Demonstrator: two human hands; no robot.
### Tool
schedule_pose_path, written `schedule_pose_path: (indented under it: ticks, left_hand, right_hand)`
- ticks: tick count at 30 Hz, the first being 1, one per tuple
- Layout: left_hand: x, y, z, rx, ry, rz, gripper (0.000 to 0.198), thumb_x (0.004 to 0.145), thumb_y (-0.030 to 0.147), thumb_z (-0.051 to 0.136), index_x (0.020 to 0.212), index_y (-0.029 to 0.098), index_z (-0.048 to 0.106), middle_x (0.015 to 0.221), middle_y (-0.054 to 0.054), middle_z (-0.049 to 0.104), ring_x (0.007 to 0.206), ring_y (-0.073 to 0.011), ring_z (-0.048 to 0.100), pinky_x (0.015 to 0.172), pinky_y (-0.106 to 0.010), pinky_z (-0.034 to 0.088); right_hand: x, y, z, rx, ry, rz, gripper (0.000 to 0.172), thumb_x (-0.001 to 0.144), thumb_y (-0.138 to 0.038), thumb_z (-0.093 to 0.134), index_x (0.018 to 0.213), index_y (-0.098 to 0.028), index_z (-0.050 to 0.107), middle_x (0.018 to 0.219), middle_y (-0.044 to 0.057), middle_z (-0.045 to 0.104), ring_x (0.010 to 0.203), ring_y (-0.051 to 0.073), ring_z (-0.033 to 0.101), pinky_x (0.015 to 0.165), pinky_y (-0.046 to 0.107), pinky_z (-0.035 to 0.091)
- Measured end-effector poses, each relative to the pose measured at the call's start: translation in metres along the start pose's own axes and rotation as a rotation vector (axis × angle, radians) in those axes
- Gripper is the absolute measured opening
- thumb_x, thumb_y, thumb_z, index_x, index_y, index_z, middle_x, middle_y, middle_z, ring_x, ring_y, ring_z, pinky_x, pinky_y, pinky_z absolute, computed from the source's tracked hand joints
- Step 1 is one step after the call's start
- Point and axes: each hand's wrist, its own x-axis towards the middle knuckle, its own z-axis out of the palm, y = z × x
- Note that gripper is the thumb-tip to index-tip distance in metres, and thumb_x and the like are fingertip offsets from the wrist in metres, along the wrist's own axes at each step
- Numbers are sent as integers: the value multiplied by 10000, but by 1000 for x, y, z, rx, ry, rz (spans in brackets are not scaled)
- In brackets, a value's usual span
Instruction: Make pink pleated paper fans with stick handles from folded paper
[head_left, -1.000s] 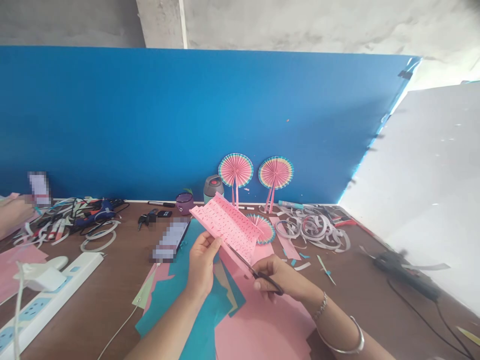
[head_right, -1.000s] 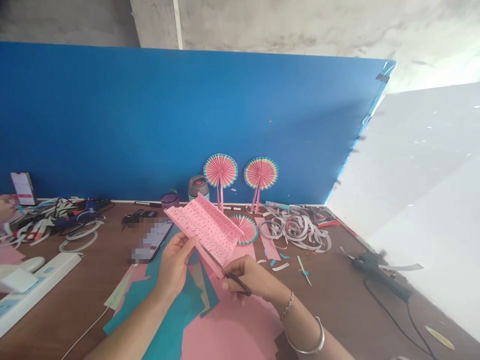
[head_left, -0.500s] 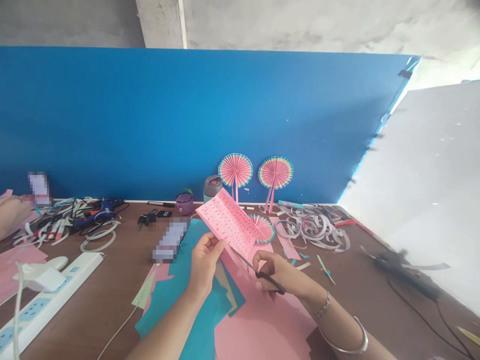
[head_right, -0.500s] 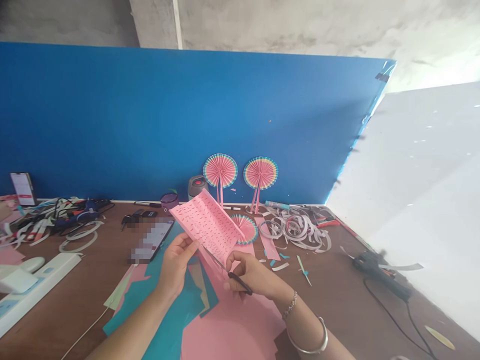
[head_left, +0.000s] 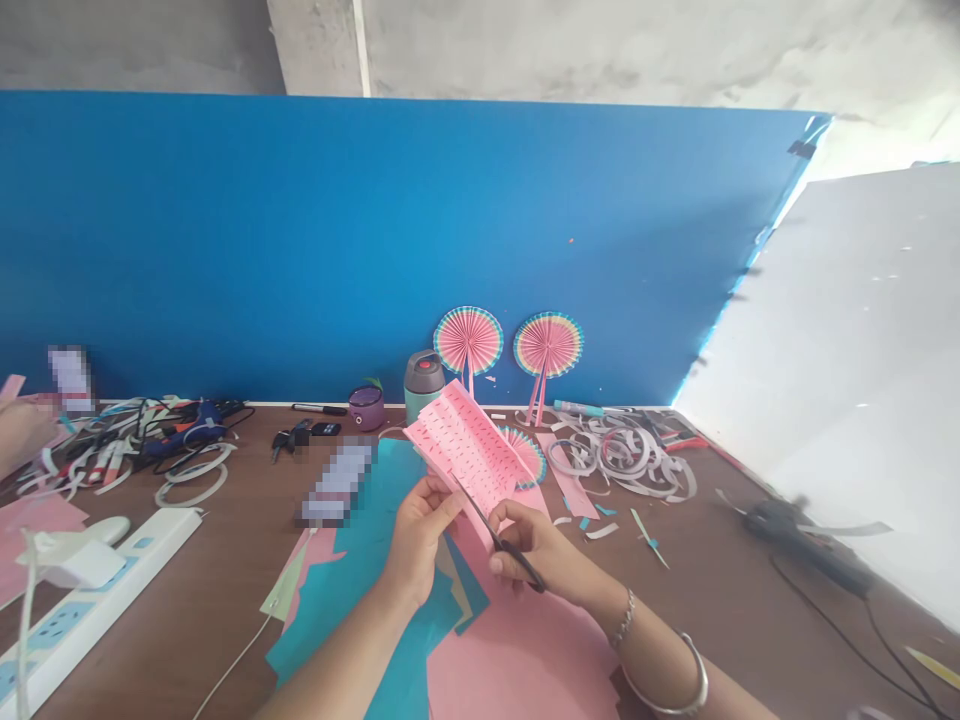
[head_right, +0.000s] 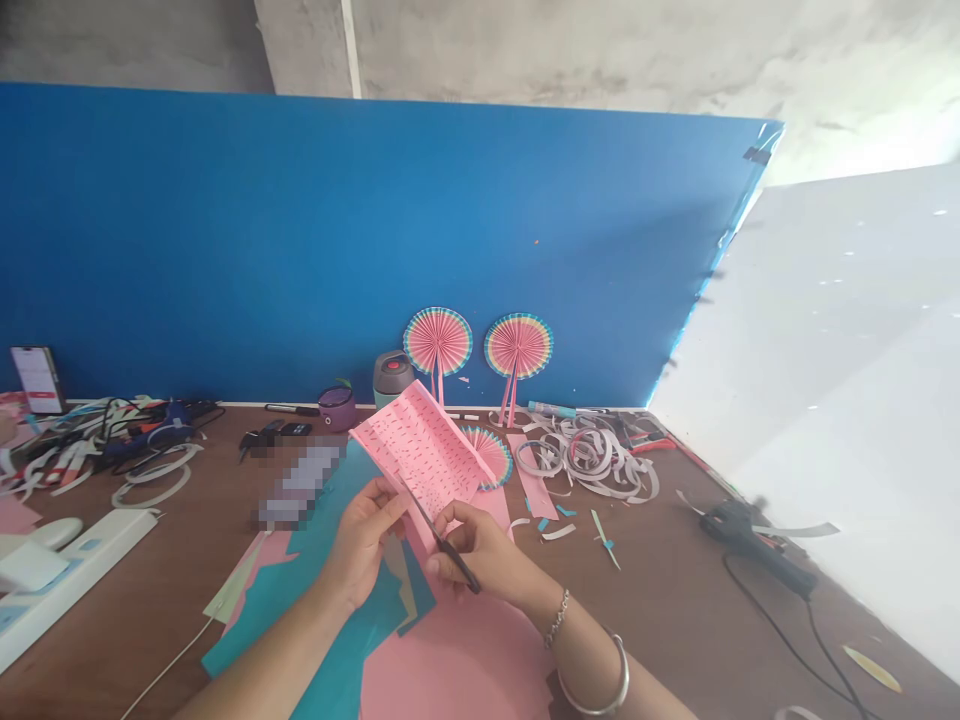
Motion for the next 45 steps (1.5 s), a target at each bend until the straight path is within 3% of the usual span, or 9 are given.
schedule_pose_path:
  ticks: [6,17,28,45]
  left_hand:
    - [1,-1,-3,4,0,-4,245,674,343,721,640,161,560,615,27,569,555,-86,478,553,-209,366]
    - [0,-2,-3,-18,-28,-28,233,713,349,690,637,174,557,636,22,587,593,-103,503,592,-220,375]
    - [0,2,-1,-37,-36,-23,235,709,347,697,649,162,564,639,13,586,588,-102,502,582,-231,377]
    - [-2,-6,-1,10,-104,-43,218,730,317,671,656,161,539,611,13,589,563,-100,497,578,-227,377]
  right_hand:
    - [0,0,1,-16,12,-17,498,601,-469,776,810,-194,417,517,-73,561,375,72,509,335,144,340]
    - [2,5,2,-17,19,-28,506,594,-482,778,810,-202,416,510,-86,539,371,73,498,321,138,304]
    - [1,7,1,15,33,-49,492,594,-426,798,791,-203,405,499,-79,566,356,67,472,324,147,345]
    - [0,-1,4,14,46,-42,493,592,-463,784,794,-198,420,472,-89,535,354,69,483,323,142,318]
